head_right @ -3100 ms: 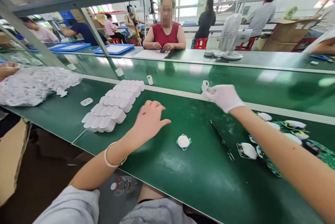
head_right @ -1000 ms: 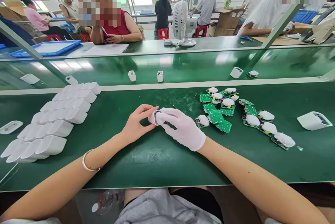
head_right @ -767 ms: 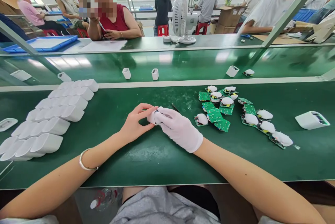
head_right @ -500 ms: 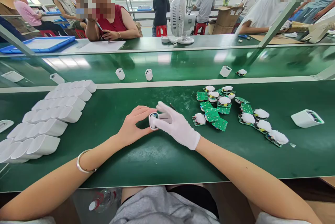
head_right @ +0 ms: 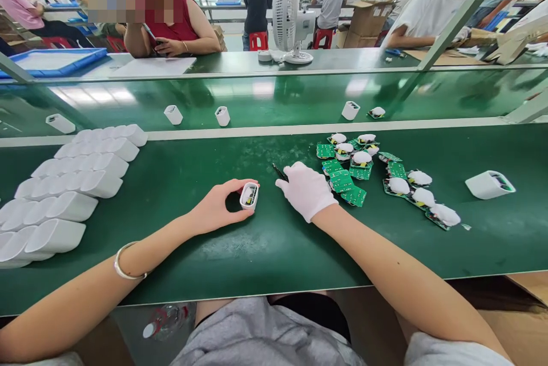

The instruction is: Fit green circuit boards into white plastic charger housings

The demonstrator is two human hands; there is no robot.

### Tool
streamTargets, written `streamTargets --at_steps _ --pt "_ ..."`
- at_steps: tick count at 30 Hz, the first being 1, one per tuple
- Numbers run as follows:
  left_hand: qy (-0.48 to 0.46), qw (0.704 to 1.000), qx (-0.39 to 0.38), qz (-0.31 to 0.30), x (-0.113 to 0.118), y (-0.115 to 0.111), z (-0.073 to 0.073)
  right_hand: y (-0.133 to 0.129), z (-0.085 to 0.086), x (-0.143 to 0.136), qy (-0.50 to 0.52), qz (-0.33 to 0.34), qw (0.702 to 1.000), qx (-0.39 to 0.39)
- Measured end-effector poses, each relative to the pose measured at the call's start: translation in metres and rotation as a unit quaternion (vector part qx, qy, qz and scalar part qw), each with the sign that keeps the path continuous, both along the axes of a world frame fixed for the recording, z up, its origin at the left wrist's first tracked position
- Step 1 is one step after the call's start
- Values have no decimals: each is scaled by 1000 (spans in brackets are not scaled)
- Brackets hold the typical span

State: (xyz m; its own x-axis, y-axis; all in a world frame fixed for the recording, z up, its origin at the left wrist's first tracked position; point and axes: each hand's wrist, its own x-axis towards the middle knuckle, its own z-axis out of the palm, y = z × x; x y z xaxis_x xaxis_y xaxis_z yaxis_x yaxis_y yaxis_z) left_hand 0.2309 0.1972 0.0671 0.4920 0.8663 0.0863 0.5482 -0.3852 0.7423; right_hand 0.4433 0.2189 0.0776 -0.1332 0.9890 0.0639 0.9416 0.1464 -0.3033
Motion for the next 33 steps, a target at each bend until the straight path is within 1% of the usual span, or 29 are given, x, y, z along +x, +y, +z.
streamTargets --at_steps 1,3,5,6,7,8,9,10,11,12,13,14,15,16,19,21,24,28,31,33 --pt "3 1000 -15 -2 -1 1 -1 3 -1 2 -23 7 999 -24" --pt "-8 999 -33 -3 -2 2 -3 6 1 4 -4 23 998 -53" --pt "-19 999 -44 -4 -3 4 -5 6 6 5 84 36 993 -69" --pt "-21 999 -48 -6 -4 5 -6 5 10 5 156 37 983 -84" --pt "-21 998 -51 -10 -4 6 -6 3 14 5 245 33 963 -104" --pt "-22 998 -53 -15 -5 6 -6 2 17 5 343 27 930 -131" --pt "-24 998 -55 -21 -5 7 -6 1 19 4 443 18 882 -159" --pt "-29 998 -57 -28 -5 7 -5 1 20 3 533 7 827 -181" --pt "-35 997 -60 -34 -5 7 -5 1 19 1 605 -5 772 -194" --pt "-39 996 -63 -39 -5 8 -4 1 17 -2 657 -19 727 -199" --pt "-42 996 -66 -46 -5 8 -3 1 13 -5 692 -35 694 -198" --pt "-42 995 -68 -54 -5 8 -3 2 9 -9 711 -51 674 -193" --pt "-41 995 -68 -61 -5 8 -2 2 4 -13 718 -66 668 -185" --pt "-38 995 -67 -67 -5 8 -2 2 0 -16 716 -76 672 -172" --pt "-33 995 -65 -72 -5 8 -1 2 -11 -24 700 -88 702 -99" --pt "-35 995 -67 -72 -5 8 0 1 -14 -25 691 -89 715 -51" --pt "-33 994 -70 -73 -5 9 0 0 -15 -24 686 -85 722 -26" --pt "-26 995 -60 -80 -5 9 1 0 -15 -26 693 -71 716 -37" --pt "-20 995 -48 -89 -6 9 1 1 -16 -30 698 -43 710 -87" --pt "-18 995 -43 -94 -6 10 1 1 -15 -31 693 -19 711 -119"
